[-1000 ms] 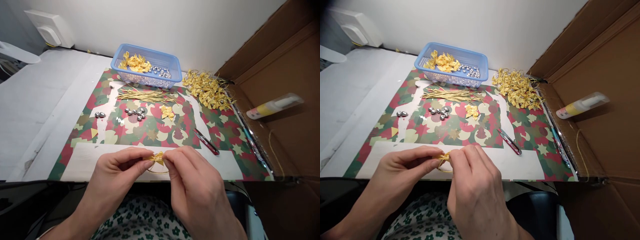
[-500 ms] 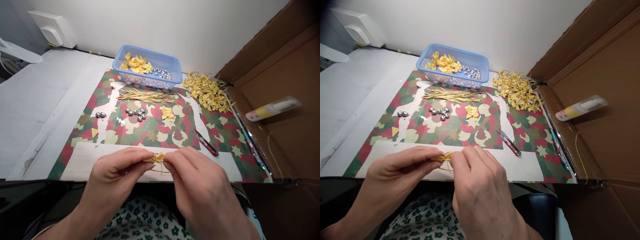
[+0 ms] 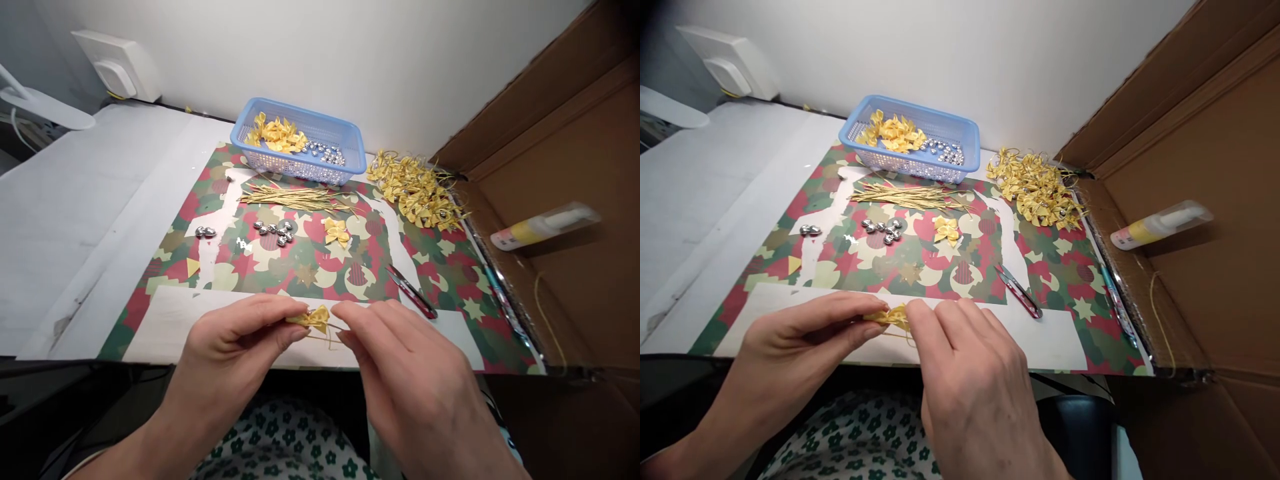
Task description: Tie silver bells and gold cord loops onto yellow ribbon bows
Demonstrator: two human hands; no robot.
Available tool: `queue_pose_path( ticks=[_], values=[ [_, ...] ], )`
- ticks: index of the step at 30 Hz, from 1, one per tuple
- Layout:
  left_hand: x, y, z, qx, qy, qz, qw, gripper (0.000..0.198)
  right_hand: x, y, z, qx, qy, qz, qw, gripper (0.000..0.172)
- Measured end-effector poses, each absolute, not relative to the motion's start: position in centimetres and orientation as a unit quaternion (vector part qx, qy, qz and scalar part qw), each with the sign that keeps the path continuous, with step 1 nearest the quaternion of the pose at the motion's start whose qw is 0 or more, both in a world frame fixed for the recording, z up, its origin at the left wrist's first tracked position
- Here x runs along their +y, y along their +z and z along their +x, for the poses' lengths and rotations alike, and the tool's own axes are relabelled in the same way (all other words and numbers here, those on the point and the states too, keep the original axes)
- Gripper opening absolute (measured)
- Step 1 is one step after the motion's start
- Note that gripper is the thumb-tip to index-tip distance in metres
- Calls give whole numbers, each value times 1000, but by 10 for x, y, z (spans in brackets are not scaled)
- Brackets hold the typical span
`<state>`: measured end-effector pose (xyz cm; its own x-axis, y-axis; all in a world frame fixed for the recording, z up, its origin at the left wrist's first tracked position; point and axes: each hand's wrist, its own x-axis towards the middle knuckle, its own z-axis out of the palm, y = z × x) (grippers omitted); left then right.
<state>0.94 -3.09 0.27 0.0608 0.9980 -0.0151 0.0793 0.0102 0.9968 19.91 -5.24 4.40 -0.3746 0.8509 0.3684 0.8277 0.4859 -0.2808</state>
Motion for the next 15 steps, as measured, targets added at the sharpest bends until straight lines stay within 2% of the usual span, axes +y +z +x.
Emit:
queue_pose_path(
  ticks=[8, 15],
  values=[
    [-29, 0, 9, 514, 459, 523, 502, 19, -57, 38, 196, -781, 47, -539, 311, 18],
    [-28, -1, 7, 551, 460, 484, 500, 14, -57, 34, 206, -787, 83, -553, 261, 16]
  ],
)
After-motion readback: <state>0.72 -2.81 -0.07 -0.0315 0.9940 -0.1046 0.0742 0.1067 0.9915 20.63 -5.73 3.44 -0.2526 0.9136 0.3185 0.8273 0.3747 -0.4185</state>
